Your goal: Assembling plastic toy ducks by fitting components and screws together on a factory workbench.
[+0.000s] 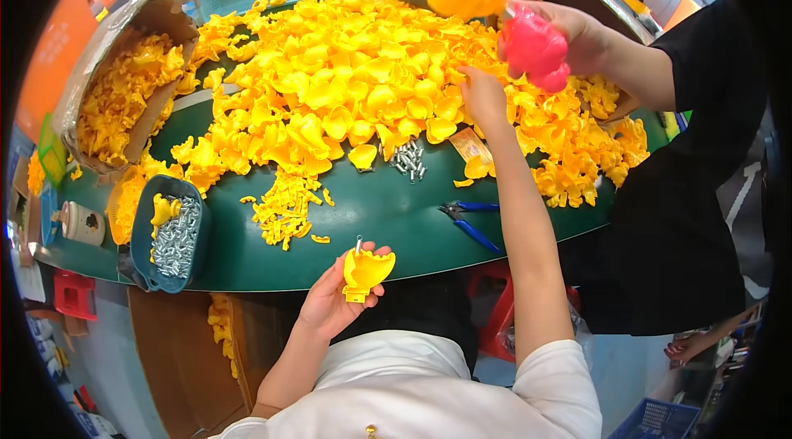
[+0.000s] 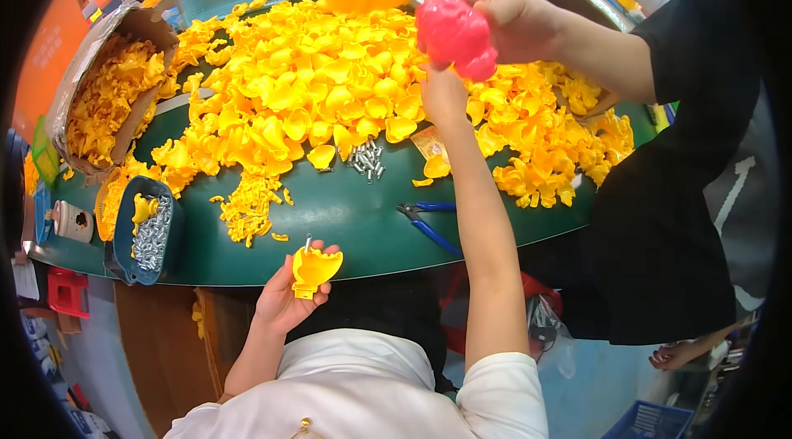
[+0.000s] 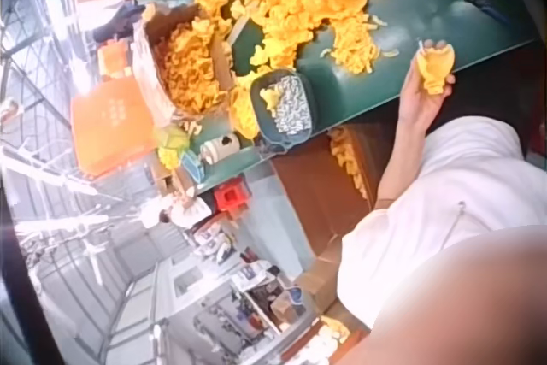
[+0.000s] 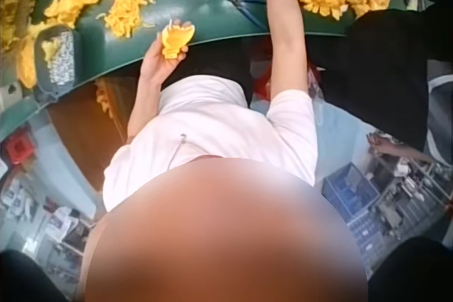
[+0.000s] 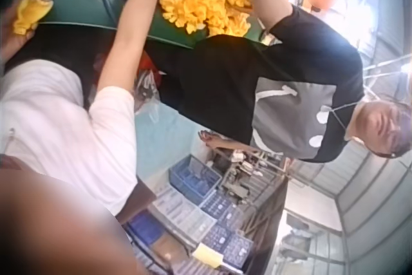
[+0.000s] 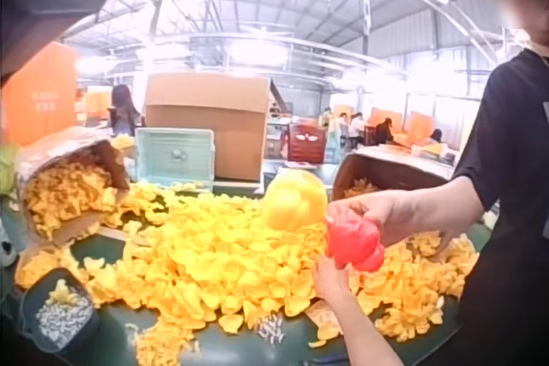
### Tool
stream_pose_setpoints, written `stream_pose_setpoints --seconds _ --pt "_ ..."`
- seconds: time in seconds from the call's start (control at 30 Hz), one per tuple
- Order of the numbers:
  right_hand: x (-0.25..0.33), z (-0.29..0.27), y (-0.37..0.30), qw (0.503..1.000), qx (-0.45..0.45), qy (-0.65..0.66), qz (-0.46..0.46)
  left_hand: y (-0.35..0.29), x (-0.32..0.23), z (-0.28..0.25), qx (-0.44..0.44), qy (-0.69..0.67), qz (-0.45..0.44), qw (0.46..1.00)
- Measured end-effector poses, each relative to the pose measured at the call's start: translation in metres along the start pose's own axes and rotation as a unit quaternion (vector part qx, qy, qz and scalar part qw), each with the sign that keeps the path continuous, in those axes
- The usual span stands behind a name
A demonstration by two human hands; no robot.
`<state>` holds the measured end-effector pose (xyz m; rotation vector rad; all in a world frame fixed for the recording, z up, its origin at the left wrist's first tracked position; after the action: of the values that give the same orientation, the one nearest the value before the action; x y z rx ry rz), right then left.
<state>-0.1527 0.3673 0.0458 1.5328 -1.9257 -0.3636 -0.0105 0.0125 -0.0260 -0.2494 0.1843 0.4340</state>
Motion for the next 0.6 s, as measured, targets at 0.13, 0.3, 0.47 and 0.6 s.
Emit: stream_pose_setpoints --seconds 0.13,0.3,0.47,0.6 --pt "0.01 -0.025 -0.024 0.968 0.056 0.226 0.091 0.001 0.003 0.002 -0.009 -0.011 -0.015 1.0" --pt "0.065 -0.056 -0.096 0.762 0.311 0.537 0.188 0.002 -0.002 0.003 -0.005 -0.02 -0.02 1.0" --pt "0.116 -0.057 -0.18 0.854 0.331 0.39 0.099 0.002 -0.009 0.005 0.008 -0.045 0.012 0.999" --pt "0.132 -0.073 -0.192 0.981 0.163 0.107 -0.024 0.001 -0.014 0.01 -0.014 -0.039 0.042 0.998"
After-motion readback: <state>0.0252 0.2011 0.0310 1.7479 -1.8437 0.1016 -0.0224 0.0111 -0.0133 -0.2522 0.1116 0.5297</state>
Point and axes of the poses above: each hand's wrist, its own y-axis towards the middle knuckle, its own z-axis out of the palm, x = y × z, the point moved 4 cm from there along y, towards the middle knuckle, and after that the axes turned 3 degrees about -z, right-handed, at the moved point
